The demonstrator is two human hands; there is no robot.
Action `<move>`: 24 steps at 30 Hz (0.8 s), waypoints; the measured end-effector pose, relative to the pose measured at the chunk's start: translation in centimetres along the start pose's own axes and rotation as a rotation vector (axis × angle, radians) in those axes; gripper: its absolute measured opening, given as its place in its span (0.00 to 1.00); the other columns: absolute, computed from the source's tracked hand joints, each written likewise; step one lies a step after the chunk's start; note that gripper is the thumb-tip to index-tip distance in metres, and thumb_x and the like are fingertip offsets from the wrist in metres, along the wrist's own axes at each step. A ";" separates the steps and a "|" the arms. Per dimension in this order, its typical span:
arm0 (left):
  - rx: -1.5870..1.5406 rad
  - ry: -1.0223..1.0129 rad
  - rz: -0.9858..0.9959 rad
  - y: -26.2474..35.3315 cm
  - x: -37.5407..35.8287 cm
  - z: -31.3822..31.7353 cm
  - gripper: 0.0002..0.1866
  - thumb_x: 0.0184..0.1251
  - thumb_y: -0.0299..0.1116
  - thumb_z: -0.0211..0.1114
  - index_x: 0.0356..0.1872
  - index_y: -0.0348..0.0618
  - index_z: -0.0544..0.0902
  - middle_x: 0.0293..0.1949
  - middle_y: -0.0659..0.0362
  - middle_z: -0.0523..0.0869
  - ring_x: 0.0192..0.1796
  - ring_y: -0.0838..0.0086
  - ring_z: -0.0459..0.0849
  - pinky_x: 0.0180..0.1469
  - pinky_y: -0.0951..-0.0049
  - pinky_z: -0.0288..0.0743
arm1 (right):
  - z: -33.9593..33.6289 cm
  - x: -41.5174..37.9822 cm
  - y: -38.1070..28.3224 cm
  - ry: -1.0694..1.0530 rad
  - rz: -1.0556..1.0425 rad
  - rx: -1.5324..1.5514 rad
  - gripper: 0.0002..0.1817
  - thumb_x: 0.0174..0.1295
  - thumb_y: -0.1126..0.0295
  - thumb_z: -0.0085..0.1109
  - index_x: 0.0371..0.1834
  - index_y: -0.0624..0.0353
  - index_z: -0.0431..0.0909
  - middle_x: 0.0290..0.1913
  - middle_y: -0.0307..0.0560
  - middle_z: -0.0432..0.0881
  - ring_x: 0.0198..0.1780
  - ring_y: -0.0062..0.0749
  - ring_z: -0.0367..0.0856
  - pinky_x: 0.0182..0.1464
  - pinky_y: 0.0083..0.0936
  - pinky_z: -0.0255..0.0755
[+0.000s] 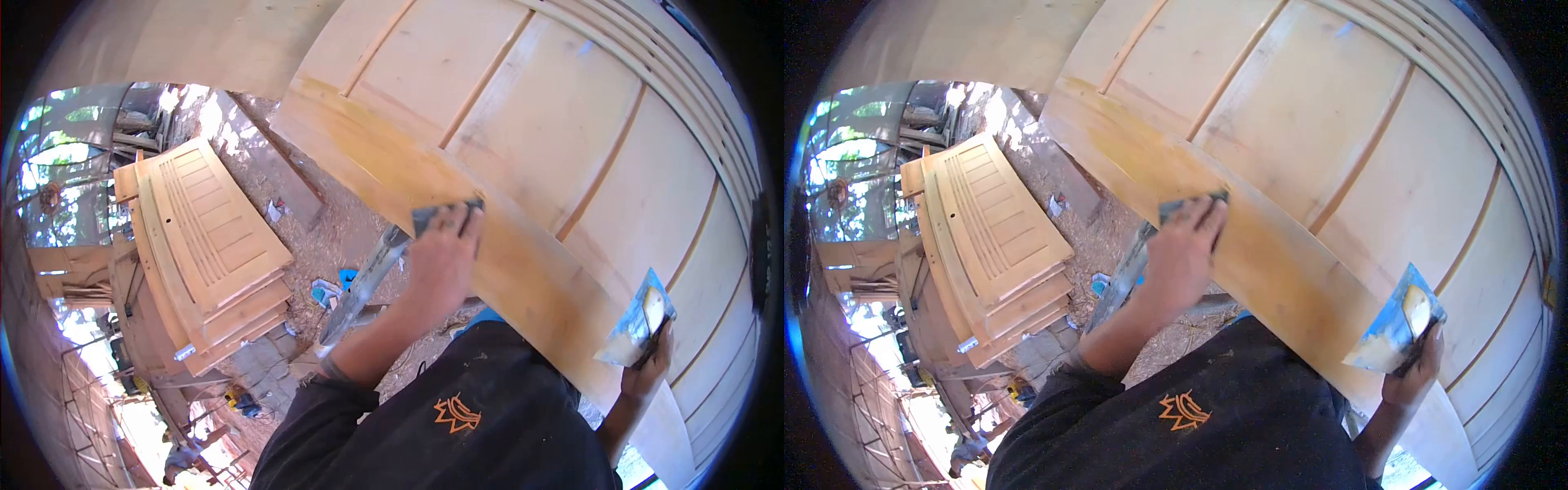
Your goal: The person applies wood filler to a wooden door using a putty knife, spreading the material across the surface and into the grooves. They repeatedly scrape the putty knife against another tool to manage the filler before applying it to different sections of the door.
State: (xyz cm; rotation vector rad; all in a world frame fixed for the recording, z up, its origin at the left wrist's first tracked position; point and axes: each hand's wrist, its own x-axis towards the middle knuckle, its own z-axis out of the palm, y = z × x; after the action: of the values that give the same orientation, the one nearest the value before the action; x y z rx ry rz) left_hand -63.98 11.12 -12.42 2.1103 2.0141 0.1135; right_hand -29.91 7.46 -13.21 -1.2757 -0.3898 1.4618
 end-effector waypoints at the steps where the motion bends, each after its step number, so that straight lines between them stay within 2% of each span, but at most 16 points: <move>1: -0.010 -0.027 0.061 1.1 -0.1 -0.5 0.26 0.45 0.23 0.59 0.53 0.47 0.77 0.50 0.53 0.80 0.53 0.61 0.77 0.52 0.64 0.72 | 0.0 -0.1 0.1 0.014 -0.001 0.011 0.20 0.70 0.60 0.36 0.56 0.63 0.67 0.53 0.46 0.74 0.53 0.28 0.73 0.55 0.27 0.66; 4: -0.254 -0.240 0.148 0.4 0.5 -4.2 0.25 0.47 0.22 0.58 0.52 0.46 0.77 0.49 0.52 0.80 0.52 0.60 0.77 0.53 0.64 0.72 | -0.3 -0.3 0.1 -0.031 0.023 0.066 0.21 0.70 0.61 0.38 0.58 0.63 0.67 0.53 0.46 0.75 0.54 0.28 0.73 0.57 0.27 0.65; 6: -0.147 -0.074 0.125 -4.9 3.4 -5.4 0.23 0.48 0.20 0.56 0.50 0.44 0.78 0.48 0.51 0.81 0.50 0.62 0.79 0.53 0.66 0.72 | -0.9 -0.3 0.1 -0.028 0.044 0.088 0.21 0.70 0.60 0.38 0.58 0.63 0.66 0.54 0.46 0.74 0.55 0.28 0.73 0.58 0.28 0.65; 9: -0.110 0.108 -0.227 -15.2 10.2 -7.8 0.26 0.48 0.18 0.49 0.50 0.48 0.79 0.35 0.47 0.84 0.33 0.61 0.83 0.37 0.64 0.75 | -2.1 -0.8 0.4 0.022 0.035 0.048 0.22 0.70 0.60 0.38 0.59 0.64 0.65 0.55 0.46 0.74 0.55 0.28 0.72 0.58 0.28 0.64; 10: 0.041 0.150 -0.121 -21.8 12.6 -6.9 0.25 0.46 0.20 0.51 0.48 0.48 0.80 0.39 0.47 0.83 0.38 0.59 0.83 0.41 0.64 0.75 | -2.5 -1.0 0.5 0.042 0.023 0.036 0.22 0.70 0.60 0.38 0.59 0.64 0.65 0.55 0.46 0.73 0.56 0.29 0.72 0.59 0.28 0.64; 11: 0.102 0.095 -0.196 -24.9 14.4 -7.1 0.24 0.45 0.22 0.53 0.49 0.48 0.80 0.43 0.47 0.81 0.43 0.57 0.82 0.46 0.65 0.75 | -3.0 -1.1 0.6 0.063 0.009 0.026 0.22 0.70 0.61 0.38 0.59 0.64 0.65 0.56 0.47 0.73 0.56 0.29 0.71 0.59 0.28 0.64; 12: 0.100 0.088 -0.200 -29.7 16.0 -5.8 0.23 0.45 0.22 0.53 0.47 0.46 0.81 0.41 0.47 0.83 0.42 0.59 0.83 0.46 0.68 0.75 | -3.5 -1.1 0.7 0.083 -0.003 0.013 0.21 0.70 0.61 0.38 0.60 0.64 0.65 0.56 0.47 0.73 0.57 0.29 0.71 0.59 0.29 0.64; 13: 0.038 0.034 -0.229 -30.6 16.1 -5.8 0.23 0.45 0.21 0.53 0.47 0.44 0.81 0.40 0.47 0.83 0.42 0.61 0.84 0.46 0.69 0.75 | -4.1 -1.7 0.6 0.078 -0.006 0.034 0.21 0.70 0.61 0.38 0.60 0.64 0.65 0.56 0.47 0.72 0.57 0.29 0.71 0.59 0.29 0.64; 15: -0.086 -0.075 -0.292 -30.6 16.1 -5.8 0.22 0.45 0.21 0.53 0.46 0.42 0.81 0.39 0.48 0.85 0.40 0.63 0.84 0.45 0.72 0.75 | -5.3 -2.0 0.1 0.065 -0.005 0.073 0.21 0.70 0.62 0.38 0.60 0.64 0.64 0.57 0.47 0.72 0.58 0.29 0.70 0.60 0.28 0.63; 16: -0.180 -0.112 -0.420 -26.8 15.5 -7.1 0.23 0.44 0.19 0.51 0.44 0.39 0.82 0.36 0.51 0.85 0.37 0.68 0.84 0.42 0.75 0.75 | -5.7 -2.2 -0.2 0.202 -0.039 0.000 0.22 0.70 0.60 0.38 0.58 0.65 0.66 0.55 0.48 0.73 0.55 0.31 0.73 0.57 0.29 0.66; 20: -0.432 -0.242 -0.451 -22.4 14.0 -6.7 0.29 0.34 0.17 0.50 0.46 0.38 0.82 0.33 0.59 0.84 0.32 0.74 0.81 0.36 0.78 0.74 | -8.9 -2.2 -0.3 0.226 -0.064 0.052 0.22 0.69 0.60 0.39 0.58 0.65 0.65 0.55 0.48 0.73 0.56 0.32 0.72 0.57 0.30 0.66; 24: -0.454 -0.241 -0.459 -14.9 12.1 -4.6 0.29 0.34 0.18 0.50 0.46 0.36 0.81 0.33 0.57 0.84 0.31 0.74 0.81 0.36 0.78 0.74 | -10.6 -1.4 -0.3 0.286 -0.040 0.085 0.21 0.70 0.62 0.38 0.59 0.65 0.64 0.56 0.48 0.71 0.57 0.32 0.70 0.58 0.30 0.65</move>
State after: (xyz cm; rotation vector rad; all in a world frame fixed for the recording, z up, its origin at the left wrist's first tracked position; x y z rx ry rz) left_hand -78.75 24.12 -12.31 1.2978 2.0303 0.2042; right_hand -21.03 2.23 -16.20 -1.3763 -0.1604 1.2277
